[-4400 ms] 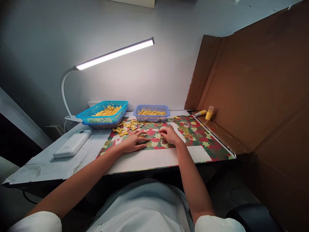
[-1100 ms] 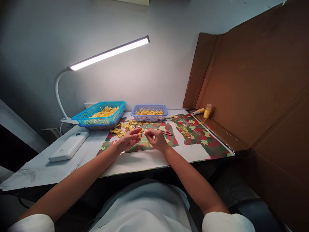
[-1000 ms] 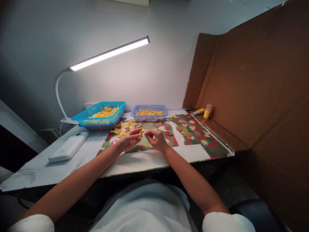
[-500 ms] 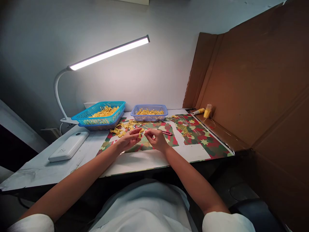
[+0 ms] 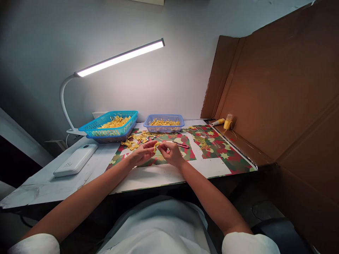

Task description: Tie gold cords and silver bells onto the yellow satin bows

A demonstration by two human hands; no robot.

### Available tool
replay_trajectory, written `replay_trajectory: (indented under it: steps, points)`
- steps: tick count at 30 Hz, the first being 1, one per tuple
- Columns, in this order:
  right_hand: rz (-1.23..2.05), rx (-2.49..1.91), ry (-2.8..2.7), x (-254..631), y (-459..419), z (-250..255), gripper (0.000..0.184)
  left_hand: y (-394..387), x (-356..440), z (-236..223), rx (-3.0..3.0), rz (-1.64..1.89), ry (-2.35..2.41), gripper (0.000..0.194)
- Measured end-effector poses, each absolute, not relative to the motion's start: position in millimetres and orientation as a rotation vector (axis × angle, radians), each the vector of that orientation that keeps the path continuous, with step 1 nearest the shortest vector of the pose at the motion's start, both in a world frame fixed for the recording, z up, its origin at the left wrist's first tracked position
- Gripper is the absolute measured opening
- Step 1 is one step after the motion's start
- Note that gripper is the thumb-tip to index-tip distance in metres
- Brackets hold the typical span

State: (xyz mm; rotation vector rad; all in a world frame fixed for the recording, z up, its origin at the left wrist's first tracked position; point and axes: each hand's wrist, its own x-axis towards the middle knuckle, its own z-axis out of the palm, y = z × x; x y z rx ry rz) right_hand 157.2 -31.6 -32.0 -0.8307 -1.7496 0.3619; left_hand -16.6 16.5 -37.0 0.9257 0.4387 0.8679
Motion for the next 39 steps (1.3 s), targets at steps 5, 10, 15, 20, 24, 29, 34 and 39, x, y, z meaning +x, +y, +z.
replay_trajectory:
  steps: [5, 10, 15, 20, 24, 29, 34, 39]
  points:
    - [0.359, -0.789, -1.755, 158.9, -30.9, -31.2, 0.016, 16.0, -17.7, -34.2, 0.899, 0.892, 0.452, 0.034]
    - [0.368, -0.785, -1.747, 159.3, -30.4, -32.0, 0.016, 14.8, -17.6, -31.6, 0.884, 0.901, 0.465, 0.034]
    - [0.369, -0.81, -1.753, 159.9, -31.2, -32.0, 0.017, 15.5, -18.2, -32.5, 0.891, 0.902, 0.465, 0.034]
    - [0.344, -0.812, -1.758, 160.3, -32.5, -30.4, 0.016, 16.9, -18.7, -34.3, 0.879, 0.896, 0.465, 0.034]
    - [0.349, -0.818, -1.757, 160.0, -32.3, -30.2, 0.017, 16.9, -19.0, -33.9, 0.89, 0.899, 0.452, 0.033]
    - [0.342, -0.808, -1.754, 159.3, -32.2, -30.2, 0.018, 16.2, -19.5, -32.8, 0.912, 0.894, 0.463, 0.035]
    - [0.325, -0.825, -1.764, 158.4, -33.2, -30.5, 0.017, 16.5, -18.9, -34.4, 0.917, 0.874, 0.442, 0.037]
    - [0.37, -0.845, -1.742, 157.6, -32.4, -32.3, 0.02, 15.4, -17.9, -35.5, 0.934, 0.868, 0.421, 0.035]
